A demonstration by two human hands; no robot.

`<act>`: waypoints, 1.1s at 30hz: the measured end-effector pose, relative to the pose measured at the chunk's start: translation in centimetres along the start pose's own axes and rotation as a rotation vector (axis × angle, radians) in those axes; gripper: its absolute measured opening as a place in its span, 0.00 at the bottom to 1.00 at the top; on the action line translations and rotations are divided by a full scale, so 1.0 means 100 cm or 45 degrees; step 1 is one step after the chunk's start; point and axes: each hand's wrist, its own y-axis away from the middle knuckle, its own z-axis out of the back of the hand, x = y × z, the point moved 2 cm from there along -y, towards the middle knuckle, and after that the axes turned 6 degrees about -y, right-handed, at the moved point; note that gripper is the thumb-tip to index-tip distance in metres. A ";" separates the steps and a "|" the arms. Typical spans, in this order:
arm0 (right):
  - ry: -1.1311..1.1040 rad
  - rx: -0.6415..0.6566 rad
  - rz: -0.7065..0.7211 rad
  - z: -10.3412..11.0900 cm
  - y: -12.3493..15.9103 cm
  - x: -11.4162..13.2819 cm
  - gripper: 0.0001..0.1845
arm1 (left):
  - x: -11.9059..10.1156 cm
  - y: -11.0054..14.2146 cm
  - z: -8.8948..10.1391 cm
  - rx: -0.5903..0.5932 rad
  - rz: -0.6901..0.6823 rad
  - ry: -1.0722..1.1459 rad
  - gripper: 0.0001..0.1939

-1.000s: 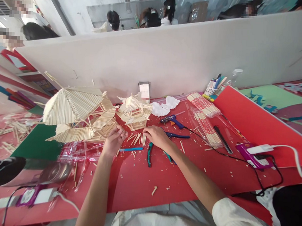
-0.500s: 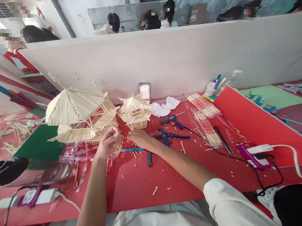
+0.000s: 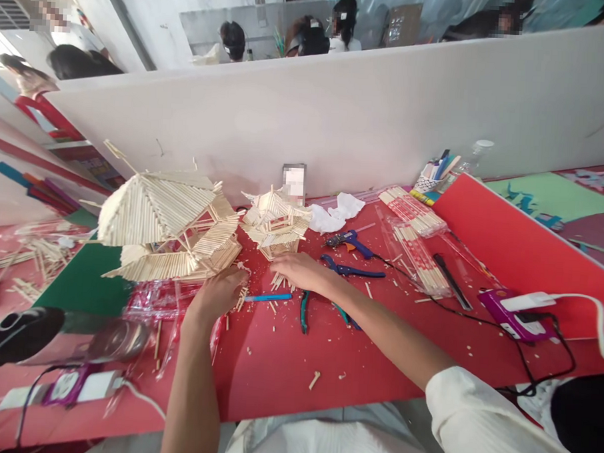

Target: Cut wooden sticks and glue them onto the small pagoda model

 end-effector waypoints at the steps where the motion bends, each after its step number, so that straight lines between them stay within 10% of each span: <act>1: -0.008 -0.030 -0.026 0.004 0.006 -0.002 0.14 | -0.002 0.000 0.000 -0.037 -0.051 -0.006 0.18; 13: 0.141 -0.083 -0.308 -0.004 0.042 -0.002 0.20 | -0.033 -0.014 -0.011 -0.028 -0.250 -0.073 0.34; 33: 0.128 -0.149 -0.295 -0.008 0.040 -0.012 0.11 | -0.045 -0.034 -0.038 -0.039 -0.364 0.346 0.16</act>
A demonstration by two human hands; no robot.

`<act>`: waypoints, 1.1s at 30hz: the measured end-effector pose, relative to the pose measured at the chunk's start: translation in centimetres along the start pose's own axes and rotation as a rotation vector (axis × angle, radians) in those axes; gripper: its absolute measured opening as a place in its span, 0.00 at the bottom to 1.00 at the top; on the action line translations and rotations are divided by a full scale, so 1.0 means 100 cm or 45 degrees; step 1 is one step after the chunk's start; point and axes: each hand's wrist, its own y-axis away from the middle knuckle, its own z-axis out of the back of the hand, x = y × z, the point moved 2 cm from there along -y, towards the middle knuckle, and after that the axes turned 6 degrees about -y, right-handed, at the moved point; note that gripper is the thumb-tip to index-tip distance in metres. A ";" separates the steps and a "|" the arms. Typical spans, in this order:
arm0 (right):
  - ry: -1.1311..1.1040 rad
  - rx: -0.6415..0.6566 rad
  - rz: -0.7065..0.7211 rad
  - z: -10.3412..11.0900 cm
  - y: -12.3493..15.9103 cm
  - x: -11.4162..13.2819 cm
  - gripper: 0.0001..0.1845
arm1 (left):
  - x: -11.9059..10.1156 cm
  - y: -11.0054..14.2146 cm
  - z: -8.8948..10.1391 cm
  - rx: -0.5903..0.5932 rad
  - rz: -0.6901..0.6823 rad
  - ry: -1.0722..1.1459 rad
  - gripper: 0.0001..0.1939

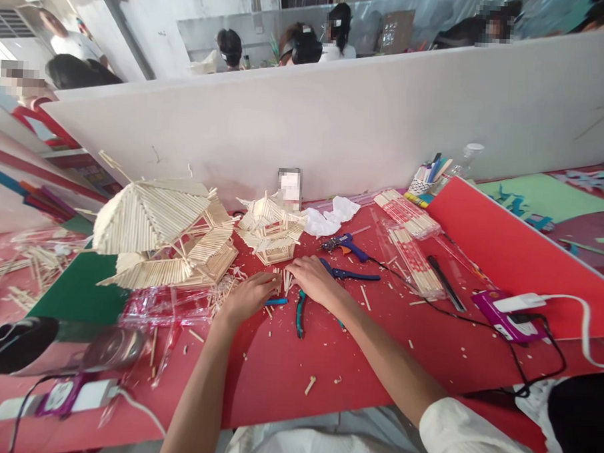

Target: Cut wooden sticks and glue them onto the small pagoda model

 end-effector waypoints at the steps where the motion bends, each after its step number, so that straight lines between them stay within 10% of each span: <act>1: 0.020 -0.007 -0.021 0.002 0.001 0.000 0.11 | -0.001 0.000 0.000 0.008 -0.010 -0.027 0.16; 15: -0.096 0.006 0.001 0.015 0.009 -0.001 0.09 | -0.009 -0.004 -0.004 0.038 -0.059 -0.448 0.19; 22: -0.339 0.342 0.408 0.016 0.021 -0.004 0.15 | -0.009 -0.009 -0.013 0.037 -0.214 -0.283 0.19; 33: -0.333 0.613 0.260 0.027 0.030 -0.007 0.10 | -0.010 -0.011 -0.020 0.008 -0.231 -0.222 0.17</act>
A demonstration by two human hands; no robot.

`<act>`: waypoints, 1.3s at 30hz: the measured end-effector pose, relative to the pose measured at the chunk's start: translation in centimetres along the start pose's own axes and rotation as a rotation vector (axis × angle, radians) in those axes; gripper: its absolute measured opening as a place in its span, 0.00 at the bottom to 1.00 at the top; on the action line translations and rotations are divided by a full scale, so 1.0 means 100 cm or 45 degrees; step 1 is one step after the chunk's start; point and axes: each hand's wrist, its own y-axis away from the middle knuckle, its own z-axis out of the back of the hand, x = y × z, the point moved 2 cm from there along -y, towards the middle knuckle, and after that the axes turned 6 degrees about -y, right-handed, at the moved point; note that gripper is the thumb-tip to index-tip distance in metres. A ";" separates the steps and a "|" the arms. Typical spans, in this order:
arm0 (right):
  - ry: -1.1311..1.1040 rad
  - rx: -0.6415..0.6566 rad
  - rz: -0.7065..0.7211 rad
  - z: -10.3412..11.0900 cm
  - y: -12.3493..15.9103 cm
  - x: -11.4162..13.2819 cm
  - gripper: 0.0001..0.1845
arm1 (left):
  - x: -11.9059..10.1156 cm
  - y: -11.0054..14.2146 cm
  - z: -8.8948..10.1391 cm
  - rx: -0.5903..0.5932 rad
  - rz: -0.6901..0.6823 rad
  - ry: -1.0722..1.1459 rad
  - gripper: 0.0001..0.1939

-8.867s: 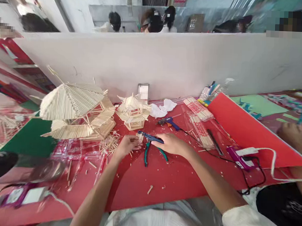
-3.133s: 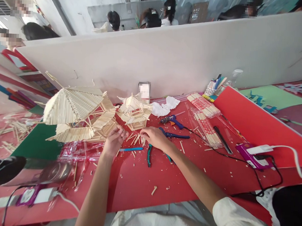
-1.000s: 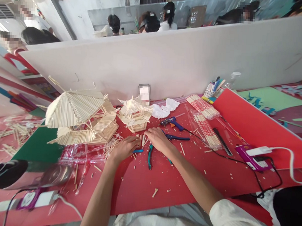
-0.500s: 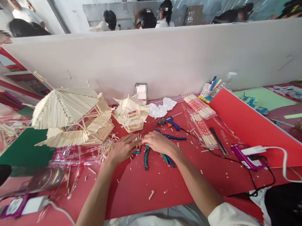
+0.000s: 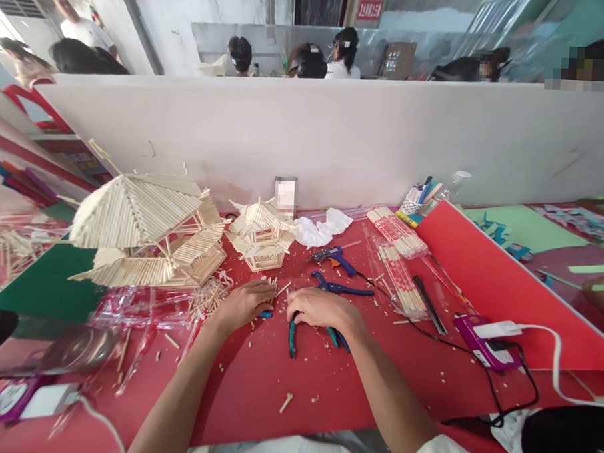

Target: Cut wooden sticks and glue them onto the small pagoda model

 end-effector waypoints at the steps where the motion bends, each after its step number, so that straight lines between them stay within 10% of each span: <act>1: -0.008 0.002 -0.015 0.001 0.002 -0.002 0.09 | 0.000 0.000 -0.001 -0.008 -0.004 -0.004 0.17; 11: 0.230 -0.485 -0.274 0.009 0.007 -0.011 0.09 | 0.004 0.007 0.006 -0.029 0.052 0.010 0.20; 22: 0.295 -0.429 -0.129 -0.018 -0.028 -0.005 0.13 | 0.009 0.009 0.003 0.000 0.019 -0.013 0.18; 35: 0.175 -0.516 -0.260 0.000 -0.009 -0.011 0.09 | 0.025 0.019 0.001 -0.033 0.238 0.010 0.27; 39: 0.107 -0.647 -0.232 -0.014 -0.022 -0.009 0.32 | 0.032 0.021 0.003 -0.024 0.265 0.011 0.31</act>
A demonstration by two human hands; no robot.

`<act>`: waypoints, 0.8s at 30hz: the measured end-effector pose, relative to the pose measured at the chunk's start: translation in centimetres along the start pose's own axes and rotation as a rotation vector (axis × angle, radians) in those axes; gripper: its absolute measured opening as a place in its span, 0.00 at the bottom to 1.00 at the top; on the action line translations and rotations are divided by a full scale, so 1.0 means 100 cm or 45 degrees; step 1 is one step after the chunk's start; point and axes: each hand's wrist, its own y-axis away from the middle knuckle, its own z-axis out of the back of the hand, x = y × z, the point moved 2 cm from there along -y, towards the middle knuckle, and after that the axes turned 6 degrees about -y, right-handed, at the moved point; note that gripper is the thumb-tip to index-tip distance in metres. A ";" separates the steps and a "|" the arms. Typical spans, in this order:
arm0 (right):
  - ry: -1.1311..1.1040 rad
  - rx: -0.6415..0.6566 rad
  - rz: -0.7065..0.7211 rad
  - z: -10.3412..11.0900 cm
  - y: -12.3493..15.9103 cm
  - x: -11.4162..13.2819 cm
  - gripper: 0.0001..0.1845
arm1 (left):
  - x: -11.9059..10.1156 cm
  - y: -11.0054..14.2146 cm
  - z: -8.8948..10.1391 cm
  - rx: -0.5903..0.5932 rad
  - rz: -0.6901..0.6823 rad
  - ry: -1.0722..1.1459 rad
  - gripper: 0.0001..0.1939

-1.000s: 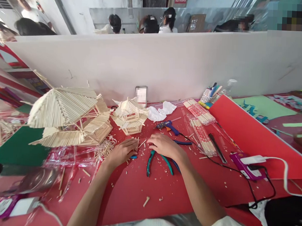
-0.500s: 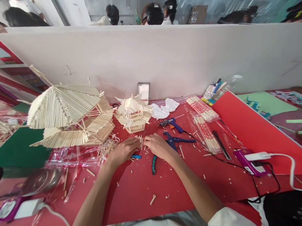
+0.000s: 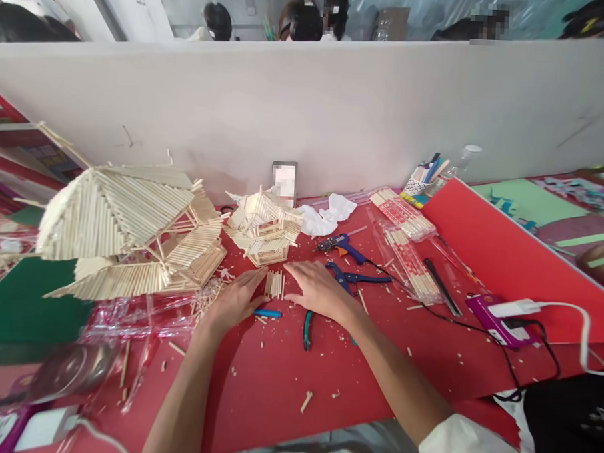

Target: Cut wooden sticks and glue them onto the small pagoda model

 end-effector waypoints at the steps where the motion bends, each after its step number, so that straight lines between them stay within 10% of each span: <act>1: 0.001 0.006 0.008 -0.006 -0.001 0.001 0.35 | 0.001 0.000 0.001 0.006 0.000 0.008 0.32; 24: -0.237 -0.015 0.103 -0.031 -0.010 0.001 0.44 | 0.001 -0.014 -0.001 0.046 -0.105 0.118 0.36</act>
